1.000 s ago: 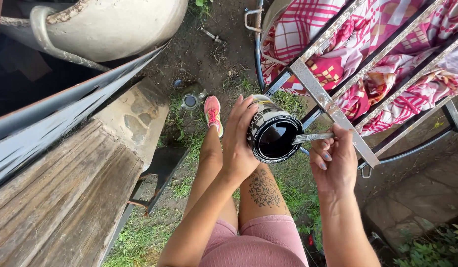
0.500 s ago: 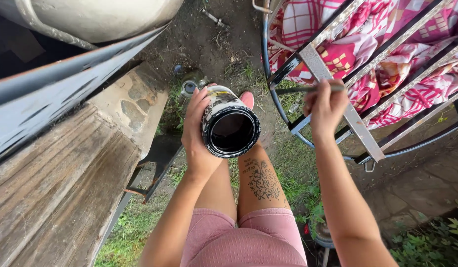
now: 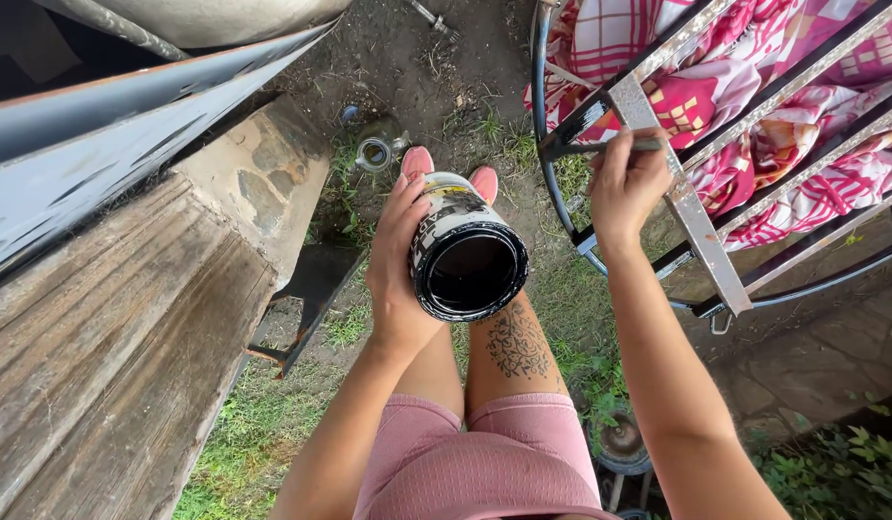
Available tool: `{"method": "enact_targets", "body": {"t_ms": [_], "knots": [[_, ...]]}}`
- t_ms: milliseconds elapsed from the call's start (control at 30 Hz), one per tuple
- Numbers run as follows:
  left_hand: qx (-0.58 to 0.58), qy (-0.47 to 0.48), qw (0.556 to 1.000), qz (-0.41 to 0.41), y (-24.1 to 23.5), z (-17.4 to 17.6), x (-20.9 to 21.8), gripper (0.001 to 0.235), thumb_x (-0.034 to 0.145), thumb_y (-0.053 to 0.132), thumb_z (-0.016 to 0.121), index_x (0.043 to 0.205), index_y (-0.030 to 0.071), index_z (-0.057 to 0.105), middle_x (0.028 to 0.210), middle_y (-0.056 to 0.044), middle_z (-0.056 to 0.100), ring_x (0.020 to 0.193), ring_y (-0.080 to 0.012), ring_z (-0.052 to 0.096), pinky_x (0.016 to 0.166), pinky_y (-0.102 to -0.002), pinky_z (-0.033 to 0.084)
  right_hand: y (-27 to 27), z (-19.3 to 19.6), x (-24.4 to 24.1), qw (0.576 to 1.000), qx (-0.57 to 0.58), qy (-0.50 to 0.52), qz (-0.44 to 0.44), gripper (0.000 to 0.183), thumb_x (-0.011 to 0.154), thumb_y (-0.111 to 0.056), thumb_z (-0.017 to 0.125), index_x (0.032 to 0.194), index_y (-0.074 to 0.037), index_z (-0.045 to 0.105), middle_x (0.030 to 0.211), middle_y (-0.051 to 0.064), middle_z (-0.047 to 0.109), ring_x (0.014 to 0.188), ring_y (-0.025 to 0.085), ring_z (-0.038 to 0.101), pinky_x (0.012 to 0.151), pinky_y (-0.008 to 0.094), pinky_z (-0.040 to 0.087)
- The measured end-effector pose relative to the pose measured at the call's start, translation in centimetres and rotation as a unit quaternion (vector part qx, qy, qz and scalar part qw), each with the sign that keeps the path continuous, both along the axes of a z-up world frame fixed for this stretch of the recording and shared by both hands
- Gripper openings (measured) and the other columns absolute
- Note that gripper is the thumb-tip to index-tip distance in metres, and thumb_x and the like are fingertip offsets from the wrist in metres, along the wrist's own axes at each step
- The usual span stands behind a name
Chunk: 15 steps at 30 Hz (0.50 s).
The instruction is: Painting a circular metal frame with black paint using a small brush
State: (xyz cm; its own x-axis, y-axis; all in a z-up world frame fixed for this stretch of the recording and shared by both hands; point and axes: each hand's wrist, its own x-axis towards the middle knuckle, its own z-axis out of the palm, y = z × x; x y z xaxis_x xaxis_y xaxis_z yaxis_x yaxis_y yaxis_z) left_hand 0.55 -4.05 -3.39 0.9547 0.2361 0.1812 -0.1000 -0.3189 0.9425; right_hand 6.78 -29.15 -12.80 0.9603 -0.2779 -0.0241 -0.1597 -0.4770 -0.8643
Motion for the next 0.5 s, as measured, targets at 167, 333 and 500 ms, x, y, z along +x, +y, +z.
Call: {"method": "enact_targets", "body": {"t_ms": [167,333,500], "knots": [[0.012,0.004,1.0,0.001,0.4,0.1,-0.2,0.042,0.09,0.0,0.069,0.13,-0.006,0.057,0.136,-0.027,0.061,0.13,-0.0506,0.056,0.114,-0.057,0.043,0.1,0.4,-0.3,0.999,0.022,-0.03,-0.021,0.014,0.111,-0.002,0.05,0.101,0.006,0.055,0.064,0.018,0.065,0.039,0.017,0.054,0.034,0.025,0.043],[0.01,0.008,1.0,0.002,0.5,-0.1,-0.3,0.044,0.09,0.001,0.07,0.132,-0.005,0.057,0.136,-0.027,0.061,0.131,-0.0511,0.055,0.115,-0.058,0.042,-0.2,0.2,-0.3,0.999,0.024,-0.03,-0.033,0.012,0.11,0.0,0.051,0.103,0.007,0.058,0.067,0.018,0.066,0.04,0.016,0.054,0.035,0.024,0.047],[0.0,0.014,1.0,-0.011,0.6,-0.1,-0.4,0.048,0.088,0.0,0.072,0.133,-0.004,0.055,0.138,-0.027,0.059,0.133,-0.0513,0.054,0.116,-0.059,0.041,-3.3,-1.8,-1.2,0.979,-0.154,-0.132,0.031,0.01,0.11,-0.001,0.054,0.106,0.006,0.057,0.071,0.02,0.07,0.044,0.02,0.06,0.038,0.027,0.045]]}}
